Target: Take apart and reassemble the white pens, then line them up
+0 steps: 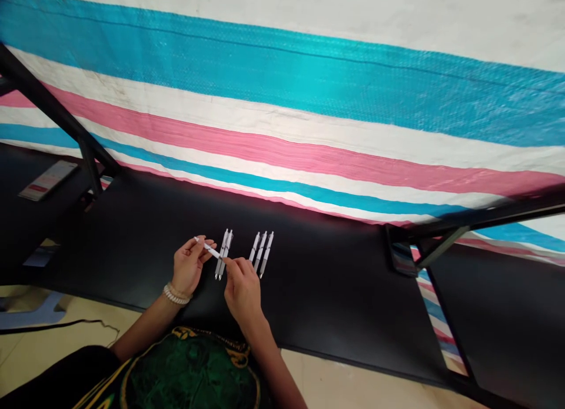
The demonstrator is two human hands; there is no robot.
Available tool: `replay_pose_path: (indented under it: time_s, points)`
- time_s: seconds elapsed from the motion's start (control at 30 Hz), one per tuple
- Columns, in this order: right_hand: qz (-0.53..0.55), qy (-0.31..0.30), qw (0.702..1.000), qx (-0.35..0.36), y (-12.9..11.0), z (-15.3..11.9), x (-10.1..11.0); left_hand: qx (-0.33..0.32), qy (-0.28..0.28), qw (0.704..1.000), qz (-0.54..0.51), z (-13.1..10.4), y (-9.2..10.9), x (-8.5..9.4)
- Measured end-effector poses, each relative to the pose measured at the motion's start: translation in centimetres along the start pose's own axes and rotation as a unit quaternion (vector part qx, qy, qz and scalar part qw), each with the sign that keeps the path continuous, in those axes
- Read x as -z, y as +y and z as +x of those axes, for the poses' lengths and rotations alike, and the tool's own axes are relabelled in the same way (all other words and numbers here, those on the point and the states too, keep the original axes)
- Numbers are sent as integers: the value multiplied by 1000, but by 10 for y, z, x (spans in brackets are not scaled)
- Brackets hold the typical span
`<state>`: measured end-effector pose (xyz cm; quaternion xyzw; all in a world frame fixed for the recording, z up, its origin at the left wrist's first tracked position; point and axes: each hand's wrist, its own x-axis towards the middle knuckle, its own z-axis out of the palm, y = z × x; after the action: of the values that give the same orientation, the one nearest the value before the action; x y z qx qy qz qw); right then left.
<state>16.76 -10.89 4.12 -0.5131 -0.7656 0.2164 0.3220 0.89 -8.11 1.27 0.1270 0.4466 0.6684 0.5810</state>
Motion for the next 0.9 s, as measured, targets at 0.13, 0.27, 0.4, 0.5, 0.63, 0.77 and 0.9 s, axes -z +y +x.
replay_pose_path:
  time_s: [0.13, 0.27, 0.4, 0.5, 0.63, 0.77, 0.9]
  points:
    - [41, 18, 999, -7, -5, 1, -8, 0, -6, 1000, 11, -7, -6, -2]
    - [80, 31, 996, -4, -3, -3, -11, 1, -4, 1000, 19, -7, -6, 2]
    - [98, 41, 994, -11, 1, -5, -16, 5, -16, 1000, 19, -6, -7, 7]
    - [117, 39, 991, -49, 0, -3, -18, 3, -10, 1000, 15, -5, -8, 10]
    - [124, 41, 989, -67, 0, -2, -18, 3, 2, 1000, 2, -2, -10, 13]
    - [134, 31, 988, -62, 2, -5, -16, 0, 9, 1000, -4, -1, -11, 15]
    - [122, 51, 989, -63, 2, -7, -16, -7, 6, 1000, -3, 0, -12, 16]
